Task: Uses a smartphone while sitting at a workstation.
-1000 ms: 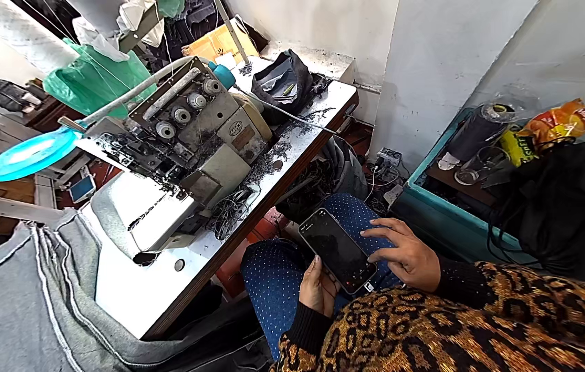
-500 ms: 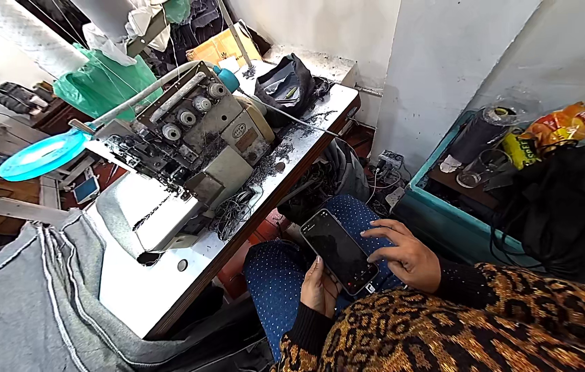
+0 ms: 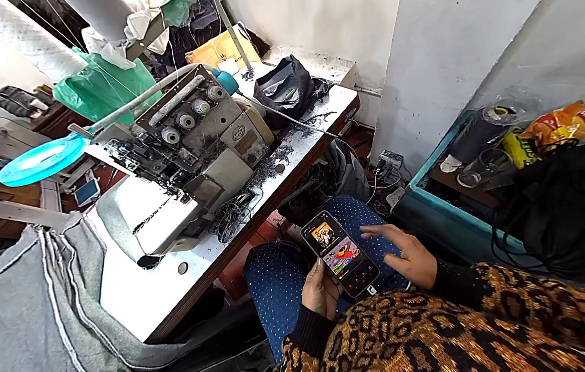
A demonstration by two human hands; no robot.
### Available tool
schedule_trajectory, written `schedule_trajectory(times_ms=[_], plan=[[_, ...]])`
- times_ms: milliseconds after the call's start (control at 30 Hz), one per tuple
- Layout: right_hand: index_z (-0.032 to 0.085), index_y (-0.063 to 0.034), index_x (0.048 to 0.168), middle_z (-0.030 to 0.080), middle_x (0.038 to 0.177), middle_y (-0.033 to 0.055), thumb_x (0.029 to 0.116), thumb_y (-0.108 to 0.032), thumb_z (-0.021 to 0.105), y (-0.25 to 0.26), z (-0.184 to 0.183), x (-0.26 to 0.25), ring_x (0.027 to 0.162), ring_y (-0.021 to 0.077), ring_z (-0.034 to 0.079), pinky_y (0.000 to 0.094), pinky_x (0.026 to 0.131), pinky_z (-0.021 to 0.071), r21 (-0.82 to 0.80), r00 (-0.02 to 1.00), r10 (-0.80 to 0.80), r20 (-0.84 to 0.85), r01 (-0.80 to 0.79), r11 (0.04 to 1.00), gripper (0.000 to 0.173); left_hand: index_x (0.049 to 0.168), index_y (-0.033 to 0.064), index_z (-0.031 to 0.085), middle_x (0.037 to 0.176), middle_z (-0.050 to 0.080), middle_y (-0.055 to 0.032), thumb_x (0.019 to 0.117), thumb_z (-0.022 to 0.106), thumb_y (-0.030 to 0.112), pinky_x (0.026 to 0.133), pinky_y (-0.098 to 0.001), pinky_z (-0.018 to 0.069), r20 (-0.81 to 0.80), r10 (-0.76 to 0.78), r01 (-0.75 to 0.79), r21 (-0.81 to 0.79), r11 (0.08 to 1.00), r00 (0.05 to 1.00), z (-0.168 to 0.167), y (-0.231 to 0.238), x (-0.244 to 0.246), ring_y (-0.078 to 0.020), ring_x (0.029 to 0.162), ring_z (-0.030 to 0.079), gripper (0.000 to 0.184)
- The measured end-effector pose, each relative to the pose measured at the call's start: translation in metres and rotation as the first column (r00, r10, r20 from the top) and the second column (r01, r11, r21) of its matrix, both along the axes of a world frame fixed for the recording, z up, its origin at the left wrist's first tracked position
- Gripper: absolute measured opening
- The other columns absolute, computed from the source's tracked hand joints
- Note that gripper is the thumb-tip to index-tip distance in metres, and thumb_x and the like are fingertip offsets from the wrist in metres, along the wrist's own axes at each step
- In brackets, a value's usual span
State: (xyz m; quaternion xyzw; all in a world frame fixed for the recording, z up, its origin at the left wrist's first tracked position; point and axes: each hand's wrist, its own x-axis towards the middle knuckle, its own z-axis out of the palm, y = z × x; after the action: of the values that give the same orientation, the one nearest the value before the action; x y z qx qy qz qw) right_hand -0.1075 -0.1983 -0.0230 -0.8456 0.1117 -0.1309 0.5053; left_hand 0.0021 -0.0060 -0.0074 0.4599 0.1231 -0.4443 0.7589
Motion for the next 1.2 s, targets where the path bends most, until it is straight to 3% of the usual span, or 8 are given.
schedule_trajectory(times_ms=[167, 333, 500, 633, 733, 1033, 1133, 1200], plan=[[0.06, -0.0039, 0.139, 0.069, 0.128, 0.0079, 0.0922, -0.012, 0.046, 0.0, -0.001, -0.001, 0.124, 0.0191, 0.062, 0.0417, 0.109, 0.0468, 0.064, 0.995, 0.069, -0.07, -0.064, 0.996, 0.049, 0.135, -0.0004, 0.045, 0.108, 0.07, -0.0166, 0.1136, 0.018, 0.025, 0.082, -0.0402, 0.0607, -0.004, 0.007, -0.007, -0.001, 1.0, 1.0, -0.002, 0.001, 0.0, -0.0255, 0.094, 0.073, 0.043], [0.066, -0.0095, 0.134, 0.067, 0.132, 0.008, 0.0974, -0.033, 0.051, 0.0, -0.01, 0.0, 0.13, 0.0255, 0.057, 0.0437, 0.11, 0.0439, -0.179, 0.994, 0.049, 0.099, -0.031, 0.983, 0.046, 0.134, -0.0006, 0.046, 0.108, 0.071, -0.0171, 0.1136, 0.018, 0.025, 0.082, -0.0403, 0.0608, -0.004, 0.007, -0.007, -0.006, 1.0, 1.0, -0.003, 0.0, -0.001, -0.0258, 0.094, 0.073, 0.043], [0.065, -0.0253, 0.139, 0.054, 0.149, 0.0145, 0.0973, -0.052, 0.049, 0.003, -0.008, 0.014, 0.142, 0.0456, 0.041, 0.0656, 0.109, 0.0366, -0.42, 0.99, 0.075, 0.12, -0.018, 0.907, 0.052, 0.135, -0.0007, 0.045, 0.109, 0.071, -0.0172, 0.1134, 0.017, 0.025, 0.083, -0.0401, 0.0609, 0.001, -0.02, 0.02, -0.02, 1.0, 1.0, -0.004, 0.001, -0.001, -0.0261, 0.096, 0.073, 0.044], [0.063, -0.0282, 0.142, 0.047, 0.156, 0.0171, 0.0972, -0.06, 0.048, 0.006, -0.007, 0.028, 0.145, 0.0506, 0.035, 0.0706, 0.111, 0.0298, -0.487, 0.995, 0.085, 0.049, -0.051, 0.872, 0.056, 0.136, -0.0005, 0.044, 0.109, 0.071, -0.017, 0.1131, 0.017, 0.025, 0.083, -0.0402, 0.0609, 0.016, -0.044, 0.044, -0.019, 0.999, 0.999, -0.004, 0.001, 0.0, -0.0259, 0.095, 0.073, 0.044], [0.061, -0.0301, 0.145, 0.04, 0.16, 0.0166, 0.0975, -0.062, 0.048, 0.005, -0.006, 0.031, 0.149, 0.0508, 0.026, 0.0722, 0.113, 0.0247, -0.468, 0.994, 0.099, -0.049, -0.111, 0.877, 0.058, 0.137, -0.001, 0.044, 0.109, 0.071, -0.0173, 0.1133, 0.017, 0.024, 0.083, -0.0402, 0.0608, 0.017, -0.036, 0.036, -0.011, 0.999, 0.999, -0.003, 0.002, 0.0, -0.0255, 0.095, 0.073, 0.044], [0.065, -0.0223, 0.139, 0.052, 0.152, 0.0144, 0.0977, -0.061, 0.046, 0.002, -0.006, 0.025, 0.145, 0.0453, 0.037, 0.0644, 0.114, 0.0307, -0.411, 0.993, 0.016, 0.121, 0.035, 0.911, 0.06, 0.137, -0.0008, 0.044, 0.107, 0.07, -0.0163, 0.1132, 0.018, 0.024, 0.082, -0.0392, 0.0607, 0.011, -0.026, 0.026, 0.001, 1.0, 1.0, -0.002, 0.0, -0.001, -0.0249, 0.094, 0.073, 0.043], [0.062, -0.0178, 0.142, 0.052, 0.151, 0.0136, 0.0978, -0.059, 0.048, 0.002, -0.005, 0.022, 0.145, 0.0429, 0.038, 0.0643, 0.114, 0.0325, -0.314, 0.997, 0.023, 0.07, 0.001, 0.949, 0.062, 0.133, -0.0002, 0.046, 0.101, 0.071, -0.0147, 0.1133, 0.019, 0.024, 0.078, -0.0378, 0.0611, 0.017, -0.017, 0.017, 0.014, 1.0, 1.0, -0.001, 0.0, -0.001, -0.0232, 0.089, 0.073, 0.041], [0.057, -0.0121, 0.146, 0.053, 0.15, 0.0125, 0.0982, -0.052, 0.053, 0.003, -0.001, 0.022, 0.144, 0.0356, 0.042, 0.0578, 0.116, 0.035, -0.163, 0.999, 0.038, -0.004, -0.038, 0.986, 0.063, 0.131, -0.0001, 0.047, 0.1, 0.071, -0.0144, 0.1133, 0.019, 0.024, 0.078, -0.0377, 0.0611, 0.018, -0.017, 0.017, 0.01, 1.0, 1.0, -0.001, 0.0, -0.001, -0.0229, 0.088, 0.073, 0.041]])
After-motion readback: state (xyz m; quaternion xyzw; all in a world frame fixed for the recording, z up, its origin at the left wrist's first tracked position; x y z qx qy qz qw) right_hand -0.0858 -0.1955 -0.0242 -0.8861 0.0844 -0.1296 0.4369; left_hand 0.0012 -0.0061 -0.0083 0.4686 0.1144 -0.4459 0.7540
